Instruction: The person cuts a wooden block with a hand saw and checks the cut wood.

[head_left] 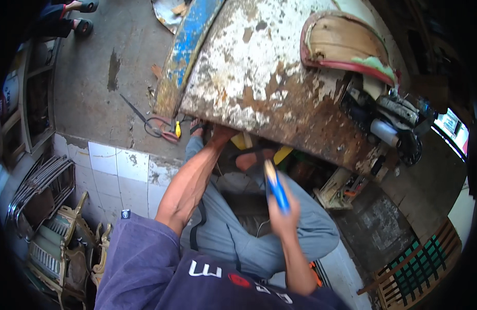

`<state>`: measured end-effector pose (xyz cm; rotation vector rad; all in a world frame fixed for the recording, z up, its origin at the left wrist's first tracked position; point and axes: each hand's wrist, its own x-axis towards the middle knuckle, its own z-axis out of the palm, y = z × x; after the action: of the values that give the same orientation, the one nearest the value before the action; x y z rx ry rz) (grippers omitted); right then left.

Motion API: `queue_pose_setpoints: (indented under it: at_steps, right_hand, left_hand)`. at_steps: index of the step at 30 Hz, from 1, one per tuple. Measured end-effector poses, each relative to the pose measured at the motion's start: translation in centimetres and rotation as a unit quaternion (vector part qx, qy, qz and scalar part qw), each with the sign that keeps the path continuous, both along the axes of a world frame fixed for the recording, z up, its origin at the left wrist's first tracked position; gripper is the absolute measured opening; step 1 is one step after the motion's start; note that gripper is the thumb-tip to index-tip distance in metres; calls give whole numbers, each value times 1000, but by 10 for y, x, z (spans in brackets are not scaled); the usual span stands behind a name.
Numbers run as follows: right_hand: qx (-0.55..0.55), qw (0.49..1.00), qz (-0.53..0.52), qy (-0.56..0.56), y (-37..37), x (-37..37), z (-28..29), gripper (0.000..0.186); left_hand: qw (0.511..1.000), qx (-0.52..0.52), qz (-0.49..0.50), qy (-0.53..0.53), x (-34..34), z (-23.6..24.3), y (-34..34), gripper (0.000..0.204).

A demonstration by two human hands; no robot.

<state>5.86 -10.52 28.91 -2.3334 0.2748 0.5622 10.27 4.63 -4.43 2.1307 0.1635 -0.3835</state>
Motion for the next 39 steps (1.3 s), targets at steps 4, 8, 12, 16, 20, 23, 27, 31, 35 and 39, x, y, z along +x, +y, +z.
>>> queue_pose_setpoints:
  at_steps: [4,8,12,16,20,23,27,31,35,39]
  right_hand:
    - [-63,992,-16,105,23,65,-78,45]
    - [12,998,-18,56,20,-5,14,57]
    - [33,992,-68,96,6,-45,102,59]
    - [-1,999,-37,25,14,15,-58,54]
    - [-10,994,-54,94,10,37,-59,51]
    - [18,999,5,35,8,-24,33,59]
    - [39,994,-79,70,-1,-46,56,59]
    - [-57,991,-37,116,15,38,-74,47]
    - [6,997,-46,55,29,24,-55,46]
    - [50,989,-59,128,4,-47,89,54]
  left_hand:
    - [999,39,-29,-6,13,8,-17,63]
    - [998,59,-25,-14,-6,-6,14,62]
    - [998,14,-51,46,-4,-1,14,61]
    - [985,77,9,-151,6,-7,-12,58]
    - [995,26,-74,65,11,18,-29,52]
    - [984,78,47,-150,-9,-6,-6,61]
    - [991,-122,-17,44,-11,-14,5,64]
    - [996,49,-27,-76,5,-2,-28,53]
    - [998,-59,-11,31,-3,-15,-7,47]
    - [997,21,22,-72,-13,-18,4,58]
